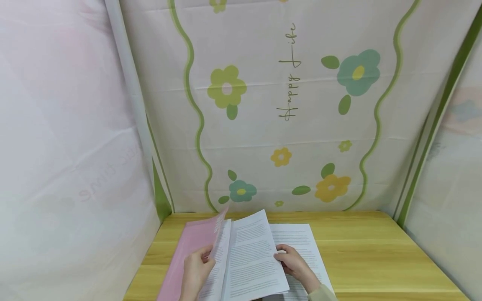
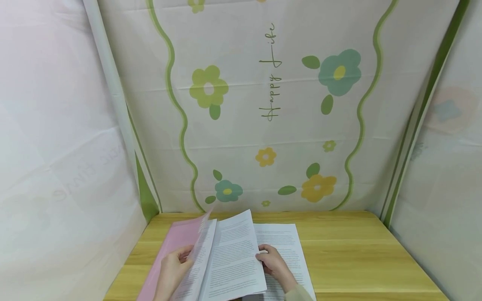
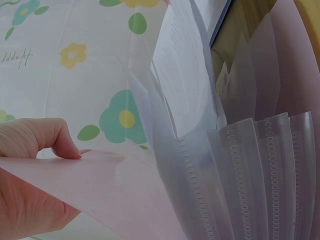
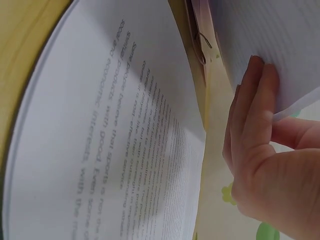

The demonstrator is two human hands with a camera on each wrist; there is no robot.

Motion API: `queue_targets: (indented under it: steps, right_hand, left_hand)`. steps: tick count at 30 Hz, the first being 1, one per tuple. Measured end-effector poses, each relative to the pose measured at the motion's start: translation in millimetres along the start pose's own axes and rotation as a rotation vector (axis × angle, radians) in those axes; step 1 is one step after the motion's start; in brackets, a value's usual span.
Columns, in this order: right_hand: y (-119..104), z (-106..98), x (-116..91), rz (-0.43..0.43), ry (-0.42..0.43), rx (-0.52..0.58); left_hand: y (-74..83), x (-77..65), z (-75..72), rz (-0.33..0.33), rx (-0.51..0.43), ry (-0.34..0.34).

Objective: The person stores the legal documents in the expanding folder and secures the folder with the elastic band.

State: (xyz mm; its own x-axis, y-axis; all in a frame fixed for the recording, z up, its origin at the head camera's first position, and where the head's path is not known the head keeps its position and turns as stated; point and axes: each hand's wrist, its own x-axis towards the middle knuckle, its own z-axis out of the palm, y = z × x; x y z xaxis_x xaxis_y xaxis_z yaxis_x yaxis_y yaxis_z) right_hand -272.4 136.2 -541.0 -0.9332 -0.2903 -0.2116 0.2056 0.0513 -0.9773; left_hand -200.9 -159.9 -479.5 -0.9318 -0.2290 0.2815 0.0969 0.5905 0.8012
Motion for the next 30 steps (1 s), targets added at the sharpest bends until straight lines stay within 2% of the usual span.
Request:
queue_targets:
  steps: [19, 30]
  right_hand:
    - [0.9, 5.2, 3.7, -0.015, -0.007, 0.002]
    - [1.5, 9.3, -2.2, 0.025, -0.032, -0.012]
  left_hand:
    - [2.8, 0.0, 0.7, -0.017, 0.027, 0.014]
    - [4.7, -1.4, -0.6, -0.004, 0.030, 0.018]
